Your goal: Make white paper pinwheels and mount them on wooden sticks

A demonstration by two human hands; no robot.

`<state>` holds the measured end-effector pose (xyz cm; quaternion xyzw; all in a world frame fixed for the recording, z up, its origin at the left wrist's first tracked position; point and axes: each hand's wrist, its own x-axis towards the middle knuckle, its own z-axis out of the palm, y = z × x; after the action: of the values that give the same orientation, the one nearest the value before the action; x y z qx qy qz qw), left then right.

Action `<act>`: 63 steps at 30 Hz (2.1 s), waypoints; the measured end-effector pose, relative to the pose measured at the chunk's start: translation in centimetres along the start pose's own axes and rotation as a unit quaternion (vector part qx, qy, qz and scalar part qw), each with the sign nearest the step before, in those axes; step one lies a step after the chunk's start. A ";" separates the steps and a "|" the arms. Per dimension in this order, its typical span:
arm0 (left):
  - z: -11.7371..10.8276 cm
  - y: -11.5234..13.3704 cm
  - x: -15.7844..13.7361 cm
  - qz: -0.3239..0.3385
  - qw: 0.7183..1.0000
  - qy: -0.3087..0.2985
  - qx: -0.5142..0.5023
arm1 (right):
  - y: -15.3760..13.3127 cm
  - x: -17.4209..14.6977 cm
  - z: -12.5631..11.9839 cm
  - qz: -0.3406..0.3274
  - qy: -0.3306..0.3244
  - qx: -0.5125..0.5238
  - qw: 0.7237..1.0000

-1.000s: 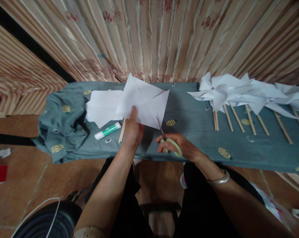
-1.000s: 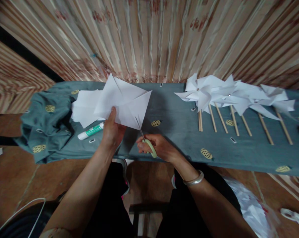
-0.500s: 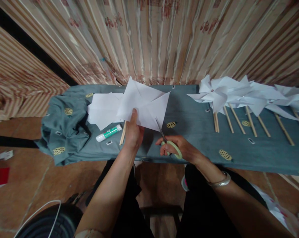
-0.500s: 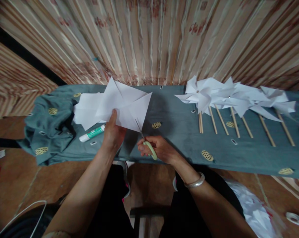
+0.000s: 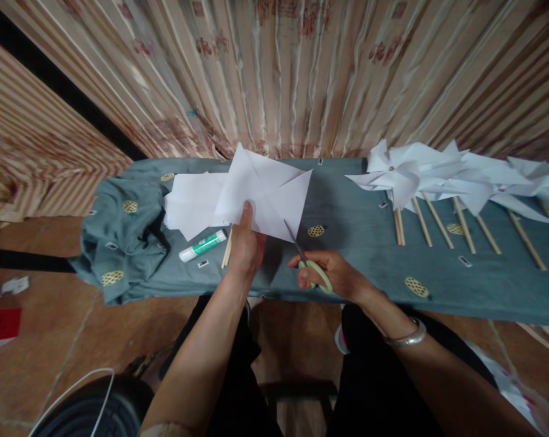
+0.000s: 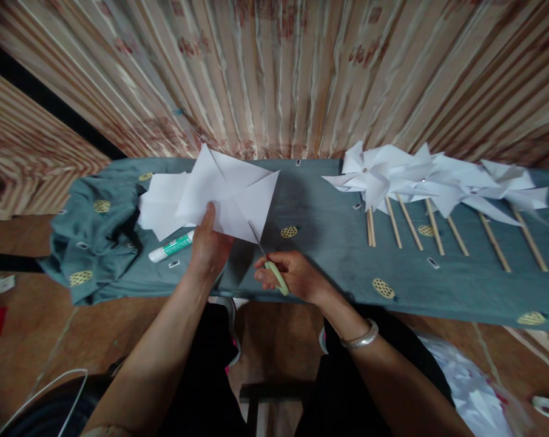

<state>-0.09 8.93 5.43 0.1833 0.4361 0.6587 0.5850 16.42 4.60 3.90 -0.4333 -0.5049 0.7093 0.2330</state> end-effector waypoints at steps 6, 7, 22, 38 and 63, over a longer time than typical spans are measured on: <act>-0.1 -0.2 0.2 0.028 0.999 -0.010 -0.025 | -0.1 0.0 0.1 0.014 0.008 0.016 1.000; -0.1 -0.1 0.2 0.029 0.999 -0.009 -0.023 | -0.1 0.0 0.1 0.017 0.009 0.022 1.000; 0.2 -0.3 -0.5 0.025 1.000 0.002 -0.019 | -0.1 0.2 0.2 0.008 0.027 0.021 0.999; 0.1 -0.5 -0.6 0.021 0.999 0.006 -0.046 | -0.4 0.3 0.5 0.043 0.047 0.064 0.996; 0.3 -1.1 -1.0 -0.004 0.999 0.003 -0.046 | -0.6 0.4 0.6 0.021 0.064 0.047 0.997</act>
<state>1.01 8.06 4.97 0.1527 0.4079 0.6766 0.5937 15.66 4.79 4.35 -0.4773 -0.4459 0.7074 0.2702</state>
